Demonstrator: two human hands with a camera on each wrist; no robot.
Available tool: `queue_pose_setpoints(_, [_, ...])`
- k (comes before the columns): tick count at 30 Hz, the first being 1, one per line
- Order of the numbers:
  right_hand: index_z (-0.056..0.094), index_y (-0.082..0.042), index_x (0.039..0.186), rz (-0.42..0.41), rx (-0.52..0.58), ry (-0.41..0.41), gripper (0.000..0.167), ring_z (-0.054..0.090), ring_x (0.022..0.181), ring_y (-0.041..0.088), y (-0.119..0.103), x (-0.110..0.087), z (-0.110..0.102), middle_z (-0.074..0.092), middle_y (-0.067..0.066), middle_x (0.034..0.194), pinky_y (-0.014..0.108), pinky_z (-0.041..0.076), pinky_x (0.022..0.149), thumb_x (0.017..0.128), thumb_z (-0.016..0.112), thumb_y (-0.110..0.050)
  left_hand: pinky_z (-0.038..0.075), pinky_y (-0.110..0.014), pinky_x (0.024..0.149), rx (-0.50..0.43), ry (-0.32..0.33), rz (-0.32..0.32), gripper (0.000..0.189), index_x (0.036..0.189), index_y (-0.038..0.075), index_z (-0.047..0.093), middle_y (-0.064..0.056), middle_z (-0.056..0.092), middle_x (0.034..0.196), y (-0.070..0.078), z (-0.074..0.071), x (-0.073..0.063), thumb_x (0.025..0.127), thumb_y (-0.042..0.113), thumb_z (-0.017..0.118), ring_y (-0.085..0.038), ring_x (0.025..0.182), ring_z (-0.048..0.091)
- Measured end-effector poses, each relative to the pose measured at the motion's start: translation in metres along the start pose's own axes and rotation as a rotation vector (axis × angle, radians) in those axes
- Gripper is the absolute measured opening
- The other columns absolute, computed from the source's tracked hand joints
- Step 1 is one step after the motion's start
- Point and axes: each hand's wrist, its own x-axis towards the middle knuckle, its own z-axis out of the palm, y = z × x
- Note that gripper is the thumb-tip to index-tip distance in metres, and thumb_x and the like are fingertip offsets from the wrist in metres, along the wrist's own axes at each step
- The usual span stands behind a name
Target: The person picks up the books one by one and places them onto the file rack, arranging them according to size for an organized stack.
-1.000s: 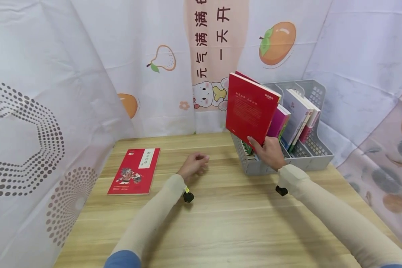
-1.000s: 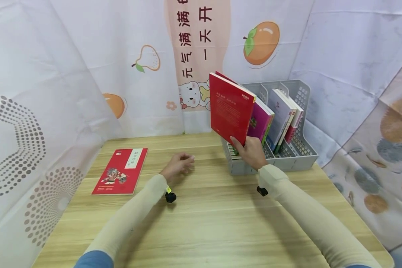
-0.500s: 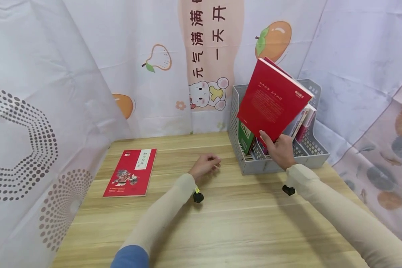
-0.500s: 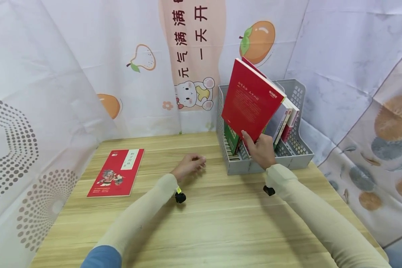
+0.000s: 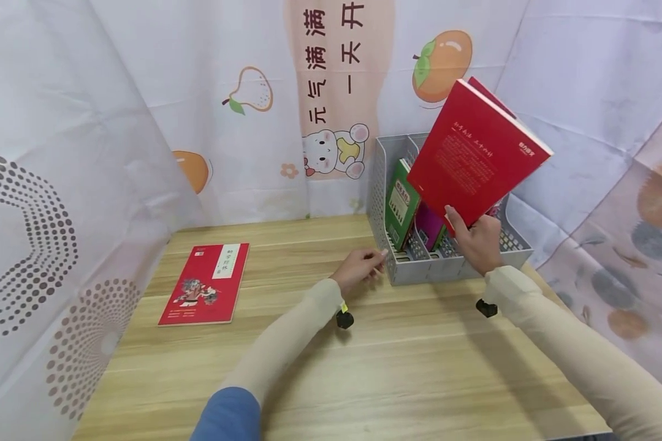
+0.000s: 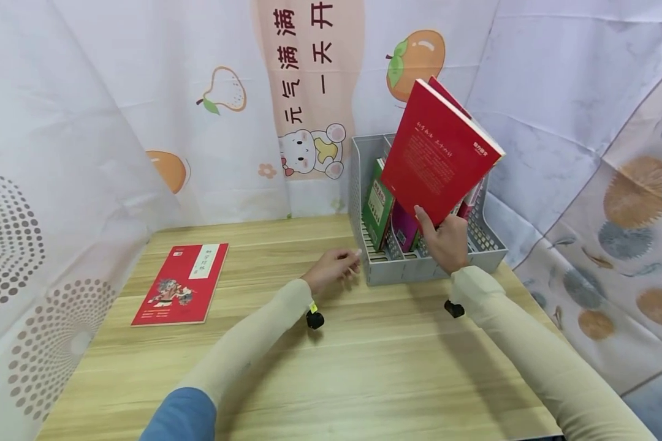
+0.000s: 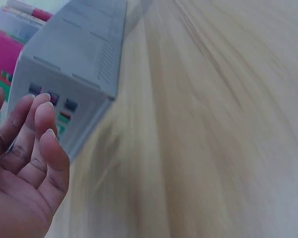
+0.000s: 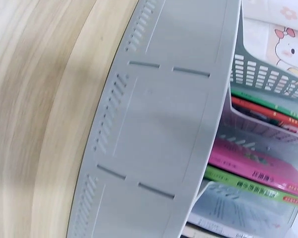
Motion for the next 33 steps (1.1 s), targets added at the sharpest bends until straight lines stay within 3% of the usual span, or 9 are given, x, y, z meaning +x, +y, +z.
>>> queue_pose_setpoints(5, [0.079, -0.001, 0.104, 0.015, 0.006, 0.030, 0.023, 0.049, 0.060, 0.003, 0.002, 0.001, -0.005, 0.072, 0.016, 0.075, 0.020, 0.035, 0.059, 0.098, 0.071, -0.021, 0.054, -0.035, 0.059, 0.010, -0.034, -0.001, 0.039, 0.097, 0.006, 0.069, -0.010, 0.071, 0.091, 0.007, 0.010, 0.004, 0.104, 0.043, 0.060, -0.020, 0.070, 0.062])
queue_pose_setpoints(14, [0.076, 0.003, 0.098, 0.056, 0.003, 0.077, 0.025, 0.051, 0.062, -0.001, 0.003, 0.010, -0.019, 0.067, 0.016, 0.071, 0.016, 0.038, 0.063, 0.098, 0.071, -0.021, 0.045, -0.028, 0.052, -0.035, -0.012, -0.009, 0.033, 0.089, 0.007, 0.064, -0.006, 0.069, 0.080, 0.004, 0.020, 0.006, 0.106, 0.035, 0.059, -0.015, 0.061, 0.059])
queue_pose_setpoints(18, [0.074, 0.005, 0.084, 0.110, -0.037, 0.143, 0.027, 0.047, 0.060, -0.007, 0.003, 0.014, -0.028, 0.062, 0.008, 0.063, 0.015, 0.035, 0.062, 0.096, 0.073, -0.019, 0.048, -0.030, 0.054, 0.029, -0.006, -0.006, 0.036, 0.087, 0.009, 0.065, -0.005, 0.068, 0.078, 0.005, 0.022, 0.007, 0.105, 0.040, 0.060, -0.017, 0.063, 0.061])
queue_pose_setpoints(21, [0.073, 0.003, 0.078, 0.148, -0.071, 0.179, 0.032, 0.048, 0.062, -0.008, 0.005, 0.014, -0.036, 0.059, -0.007, 0.062, 0.015, 0.033, 0.062, 0.096, 0.073, -0.023, 0.050, -0.031, 0.057, 0.072, -0.016, -0.006, 0.041, 0.085, 0.009, 0.064, -0.005, 0.067, 0.077, 0.004, 0.023, 0.008, 0.102, 0.047, 0.064, -0.018, 0.064, 0.063])
queue_pose_setpoints(26, [0.075, 0.003, 0.088, 0.191, -0.046, 0.227, 0.035, 0.054, 0.068, -0.003, 0.015, 0.018, -0.050, 0.057, -0.027, 0.071, 0.015, 0.038, 0.066, 0.097, 0.072, -0.031, 0.049, -0.031, 0.057, 0.048, -0.029, 0.000, 0.041, 0.082, 0.010, 0.060, -0.003, 0.064, 0.075, 0.002, 0.026, 0.009, 0.100, 0.047, 0.065, -0.016, 0.063, 0.063])
queue_pose_setpoints(33, [0.074, 0.009, 0.097, 0.246, 0.013, 0.327, 0.032, 0.058, 0.071, -0.003, 0.023, 0.025, -0.065, 0.064, -0.024, 0.079, 0.013, 0.044, 0.072, 0.097, 0.071, -0.024, 0.048, -0.028, 0.051, 0.003, -0.049, -0.002, 0.041, 0.080, 0.011, 0.056, -0.002, 0.062, 0.075, 0.001, 0.028, 0.009, 0.101, 0.045, 0.065, -0.016, 0.062, 0.061])
